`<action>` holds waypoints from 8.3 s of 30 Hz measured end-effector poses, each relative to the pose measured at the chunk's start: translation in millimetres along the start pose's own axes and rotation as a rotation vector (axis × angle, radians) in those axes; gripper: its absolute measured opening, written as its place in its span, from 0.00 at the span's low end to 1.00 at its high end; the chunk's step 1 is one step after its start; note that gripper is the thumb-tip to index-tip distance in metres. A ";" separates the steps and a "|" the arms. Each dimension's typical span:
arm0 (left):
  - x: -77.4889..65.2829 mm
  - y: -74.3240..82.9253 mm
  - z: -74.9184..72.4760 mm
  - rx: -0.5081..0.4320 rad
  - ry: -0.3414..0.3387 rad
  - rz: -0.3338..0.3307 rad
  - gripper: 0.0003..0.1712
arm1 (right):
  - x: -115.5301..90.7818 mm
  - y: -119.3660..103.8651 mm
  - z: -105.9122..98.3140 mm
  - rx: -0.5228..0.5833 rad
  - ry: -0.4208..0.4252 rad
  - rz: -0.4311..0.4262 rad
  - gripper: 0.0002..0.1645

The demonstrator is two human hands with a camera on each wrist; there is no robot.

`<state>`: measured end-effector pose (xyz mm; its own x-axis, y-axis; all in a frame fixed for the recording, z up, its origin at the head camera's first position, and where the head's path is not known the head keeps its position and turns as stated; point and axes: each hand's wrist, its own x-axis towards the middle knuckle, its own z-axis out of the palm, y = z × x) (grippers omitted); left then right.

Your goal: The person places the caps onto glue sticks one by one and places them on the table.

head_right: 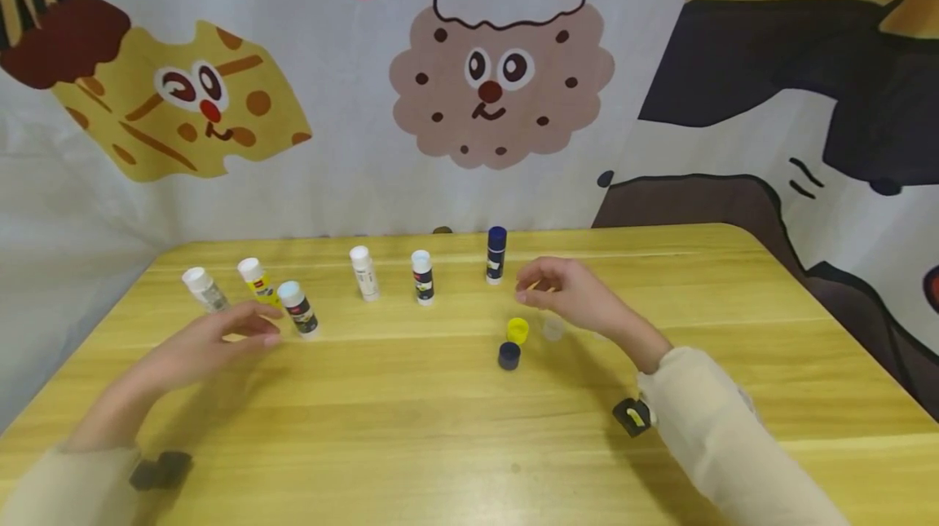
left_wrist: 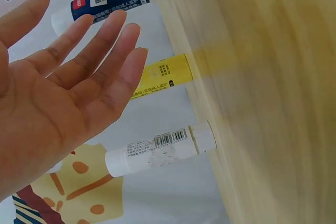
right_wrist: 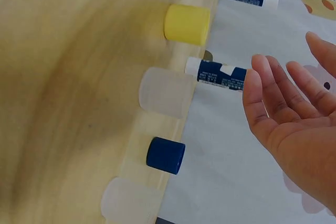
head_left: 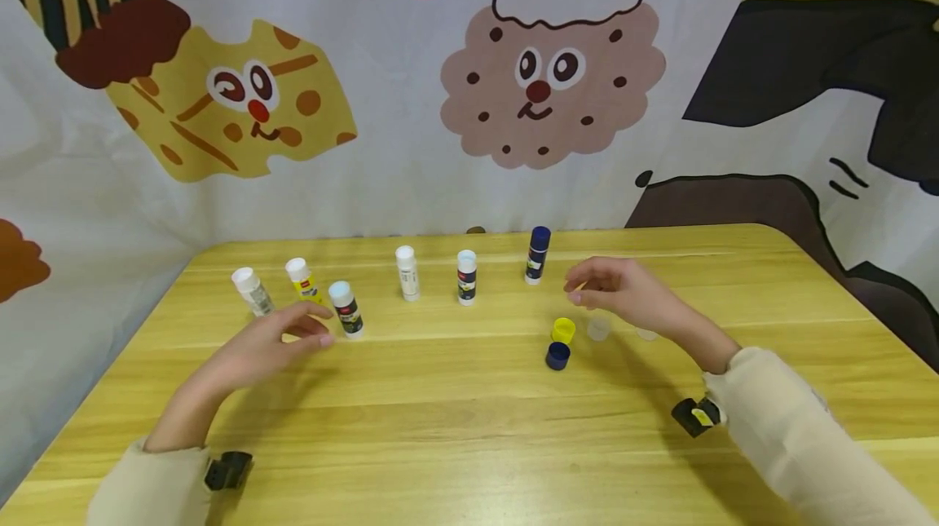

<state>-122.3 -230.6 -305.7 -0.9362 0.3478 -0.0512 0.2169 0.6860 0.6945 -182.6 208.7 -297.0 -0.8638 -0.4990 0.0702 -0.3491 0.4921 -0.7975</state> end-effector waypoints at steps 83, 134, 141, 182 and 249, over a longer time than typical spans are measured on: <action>34.4 -4.8 0.5 0.030 0.008 -0.013 0.23 | -18.1 16.7 32.8 0.005 -0.241 0.013 0.17; 27.9 35.8 15.4 -0.008 0.026 0.200 0.08 | -11.0 -4.9 27.1 -0.045 -0.130 -0.098 0.13; 30.1 46.0 21.3 -0.037 0.007 0.212 0.11 | -8.5 -11.4 29.2 -0.002 -0.113 -0.125 0.13; 45.7 90.9 59.3 0.060 -0.069 0.337 0.11 | 9.8 -36.7 53.2 0.197 -0.130 -0.206 0.15; 50.3 106.1 76.7 0.033 -0.111 0.313 0.11 | 6.1 -35.1 62.9 0.269 -0.179 -0.257 0.17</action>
<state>-125.2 -91.3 -289.6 -0.7874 0.6110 0.0816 0.4996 0.5551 0.6651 -152.7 143.5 -306.2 -0.6756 -0.7091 0.2017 -0.4175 0.1426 -0.8974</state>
